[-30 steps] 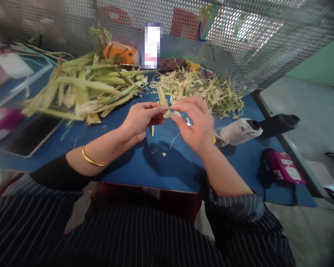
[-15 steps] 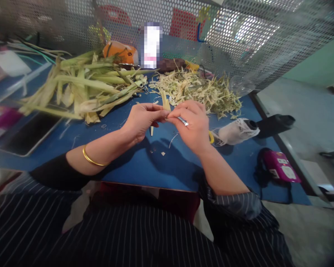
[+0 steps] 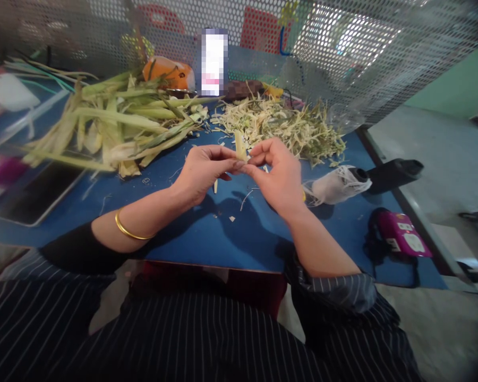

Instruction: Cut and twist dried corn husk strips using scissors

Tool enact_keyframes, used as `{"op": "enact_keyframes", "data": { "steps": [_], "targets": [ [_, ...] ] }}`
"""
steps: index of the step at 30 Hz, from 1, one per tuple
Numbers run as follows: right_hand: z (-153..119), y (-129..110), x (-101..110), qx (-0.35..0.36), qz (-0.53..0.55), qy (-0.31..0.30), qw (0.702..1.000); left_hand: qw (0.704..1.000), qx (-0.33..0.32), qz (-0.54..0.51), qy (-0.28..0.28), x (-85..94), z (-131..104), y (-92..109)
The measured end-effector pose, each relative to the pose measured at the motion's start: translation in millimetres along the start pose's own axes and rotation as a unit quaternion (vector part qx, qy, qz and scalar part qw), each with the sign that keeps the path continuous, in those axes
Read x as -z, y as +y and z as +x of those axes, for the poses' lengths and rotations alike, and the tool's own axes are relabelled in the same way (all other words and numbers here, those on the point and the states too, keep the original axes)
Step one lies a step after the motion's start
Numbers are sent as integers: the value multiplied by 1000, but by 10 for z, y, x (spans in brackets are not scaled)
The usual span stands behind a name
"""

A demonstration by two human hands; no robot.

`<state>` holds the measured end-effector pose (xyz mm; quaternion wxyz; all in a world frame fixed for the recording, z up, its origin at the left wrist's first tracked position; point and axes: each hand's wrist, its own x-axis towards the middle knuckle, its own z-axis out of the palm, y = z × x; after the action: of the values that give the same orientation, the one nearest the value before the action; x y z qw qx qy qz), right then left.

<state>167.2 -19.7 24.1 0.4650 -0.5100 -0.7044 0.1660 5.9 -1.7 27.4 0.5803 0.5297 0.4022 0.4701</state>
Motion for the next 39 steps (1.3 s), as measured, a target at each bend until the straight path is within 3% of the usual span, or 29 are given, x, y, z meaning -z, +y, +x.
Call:
{"op": "enact_keyframes", "data": {
  "steps": [5,12,16,21,27,32,39],
  "targets": [
    [-8,-6,9,24,-14,23,999,998,43,-29,-19,-11,5,6],
    [-29,22,-31,138,-108,50,983,1000,-3,-15,6,-34,-6,4],
    [-14,59,-40,203,-156,26,966,998,52,-47,-3,-23,4,20],
    [30,96,12,232,-153,1,961,989,114,-91,-9,2,35,46],
    [39,88,29,226,-145,-7,963,980,160,-113,-26,24,48,60],
    [-10,12,-13,153,-89,36,984,993,78,-92,8,2,15,35],
    [-25,-64,-6,54,-19,32,998,998,-4,-42,49,-70,-26,-19]
  ]
}}
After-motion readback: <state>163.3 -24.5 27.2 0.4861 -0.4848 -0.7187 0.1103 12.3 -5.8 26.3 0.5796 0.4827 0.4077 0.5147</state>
